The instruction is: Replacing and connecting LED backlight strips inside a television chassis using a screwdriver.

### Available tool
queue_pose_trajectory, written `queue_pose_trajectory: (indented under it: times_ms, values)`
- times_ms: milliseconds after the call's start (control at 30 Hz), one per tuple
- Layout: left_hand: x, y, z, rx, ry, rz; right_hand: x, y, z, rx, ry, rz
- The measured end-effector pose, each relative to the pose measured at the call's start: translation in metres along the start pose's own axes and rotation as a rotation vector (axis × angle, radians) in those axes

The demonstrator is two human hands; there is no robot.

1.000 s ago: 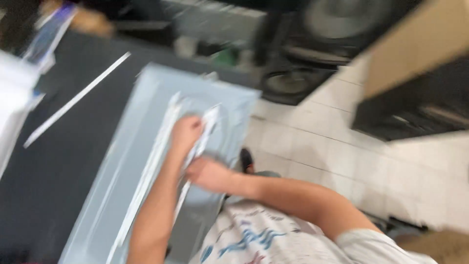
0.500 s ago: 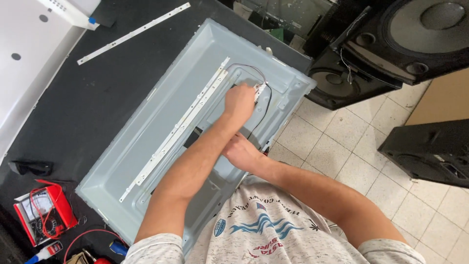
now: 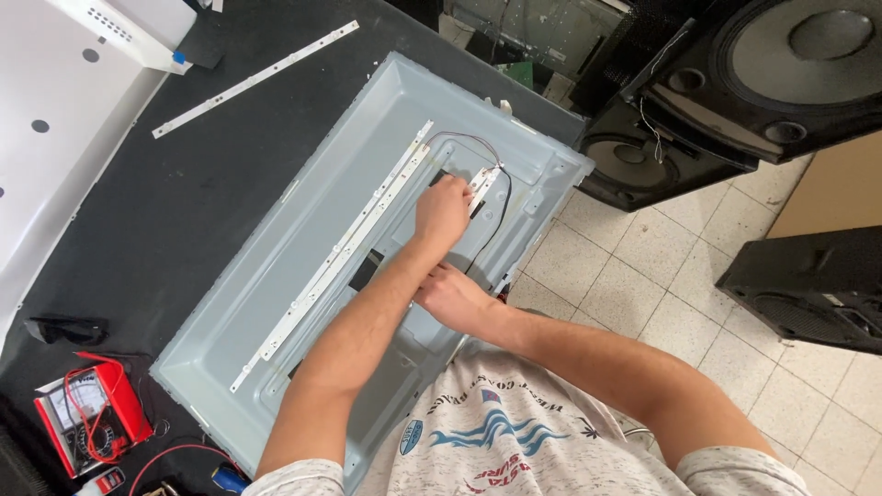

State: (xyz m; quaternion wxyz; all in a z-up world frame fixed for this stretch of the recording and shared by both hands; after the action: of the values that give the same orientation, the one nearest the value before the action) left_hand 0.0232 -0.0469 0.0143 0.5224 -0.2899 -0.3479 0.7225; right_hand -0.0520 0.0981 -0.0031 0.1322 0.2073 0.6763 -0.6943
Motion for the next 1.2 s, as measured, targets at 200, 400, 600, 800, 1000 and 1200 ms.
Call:
queue_pose_trajectory:
  times_ms: [200,400,600,800,1000,1200]
  values:
    - [-0.026,0.047,0.008,-0.265,0.057,-0.021,0.030,0.041,-0.006,0.054,-0.046,-0.012]
    - [-0.015,0.042,0.028,-0.394,0.031,0.122,0.012,0.016,-0.003,0.021,-0.017,0.014]
    - [-0.021,0.033,-0.028,-0.144,0.061,-0.014,-0.023,-0.039,0.004,-0.122,-0.019,0.053]
    - [-0.010,0.014,-0.011,-0.142,0.020,0.027,-0.005,-0.032,0.009,-0.190,0.038,0.012]
    - [-0.036,-0.001,-0.029,-0.083,0.154,-0.045,-0.004,-0.023,0.009,-0.179,0.065,0.021]
    - [-0.041,0.022,-0.026,-0.105,0.122,-0.101,0.001,-0.017,0.005,-0.143,0.022,-0.020]
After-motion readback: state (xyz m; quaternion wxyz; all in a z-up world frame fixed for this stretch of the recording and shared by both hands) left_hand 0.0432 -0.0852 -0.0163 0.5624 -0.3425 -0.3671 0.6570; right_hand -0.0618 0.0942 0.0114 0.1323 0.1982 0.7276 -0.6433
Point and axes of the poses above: each hand's wrist, its own x-axis away from the middle knuckle, its own y-axis out of the palm, z = x × y, the point moved 7 cm from there along -x, towards the middle knuckle, and after that the axes turned 9 degrees about z, right-handed, at the moved point
